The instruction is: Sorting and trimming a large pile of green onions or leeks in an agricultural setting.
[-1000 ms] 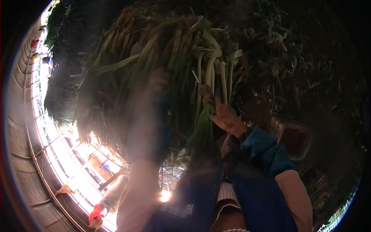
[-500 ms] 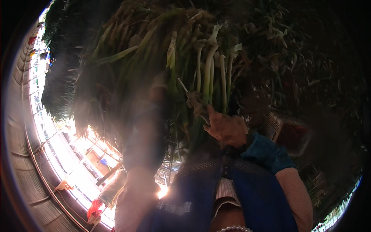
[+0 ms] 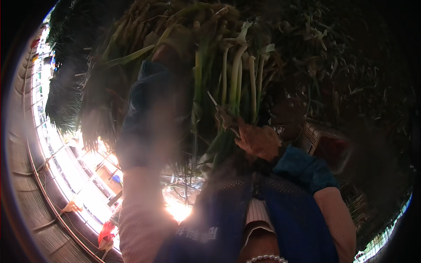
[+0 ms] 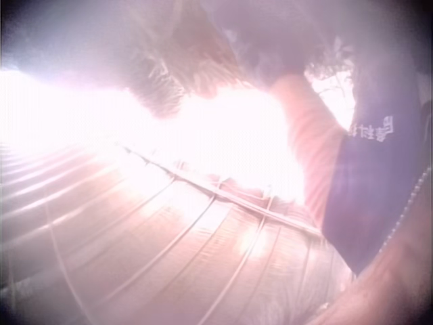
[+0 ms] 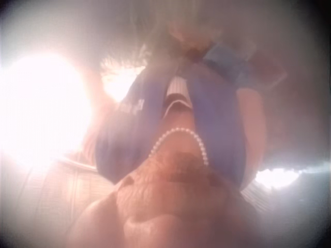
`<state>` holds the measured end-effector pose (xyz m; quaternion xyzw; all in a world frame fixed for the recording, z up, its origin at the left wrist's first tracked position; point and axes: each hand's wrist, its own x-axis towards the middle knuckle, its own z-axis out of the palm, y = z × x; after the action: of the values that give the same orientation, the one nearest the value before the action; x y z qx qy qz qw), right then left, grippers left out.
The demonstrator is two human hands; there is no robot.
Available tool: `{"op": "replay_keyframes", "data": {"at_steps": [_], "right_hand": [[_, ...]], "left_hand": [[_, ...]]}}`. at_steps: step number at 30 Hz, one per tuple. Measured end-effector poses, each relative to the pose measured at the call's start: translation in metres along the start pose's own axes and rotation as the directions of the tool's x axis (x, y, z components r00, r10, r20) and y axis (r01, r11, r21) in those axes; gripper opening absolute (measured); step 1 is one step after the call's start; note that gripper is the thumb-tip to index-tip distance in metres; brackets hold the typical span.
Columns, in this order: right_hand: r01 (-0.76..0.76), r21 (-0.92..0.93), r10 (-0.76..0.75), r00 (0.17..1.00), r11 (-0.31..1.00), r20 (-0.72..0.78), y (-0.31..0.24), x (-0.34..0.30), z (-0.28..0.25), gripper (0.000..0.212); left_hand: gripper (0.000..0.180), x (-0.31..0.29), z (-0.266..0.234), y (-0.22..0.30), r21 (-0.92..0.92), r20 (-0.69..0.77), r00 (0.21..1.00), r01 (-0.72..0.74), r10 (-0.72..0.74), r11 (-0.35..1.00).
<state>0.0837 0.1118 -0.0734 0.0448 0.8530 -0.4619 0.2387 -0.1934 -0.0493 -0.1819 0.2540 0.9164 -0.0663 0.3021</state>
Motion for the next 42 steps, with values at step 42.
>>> {"op": "replay_keyframes", "data": {"at_steps": [42], "right_hand": [[0.095,-0.308,-0.193,0.933,0.947,-0.304,0.036,0.139,0.036,0.051]], "left_hand": [[0.056,-0.165,0.100,0.025,-0.736,0.116,0.947,0.284,-0.298,0.614]]}}
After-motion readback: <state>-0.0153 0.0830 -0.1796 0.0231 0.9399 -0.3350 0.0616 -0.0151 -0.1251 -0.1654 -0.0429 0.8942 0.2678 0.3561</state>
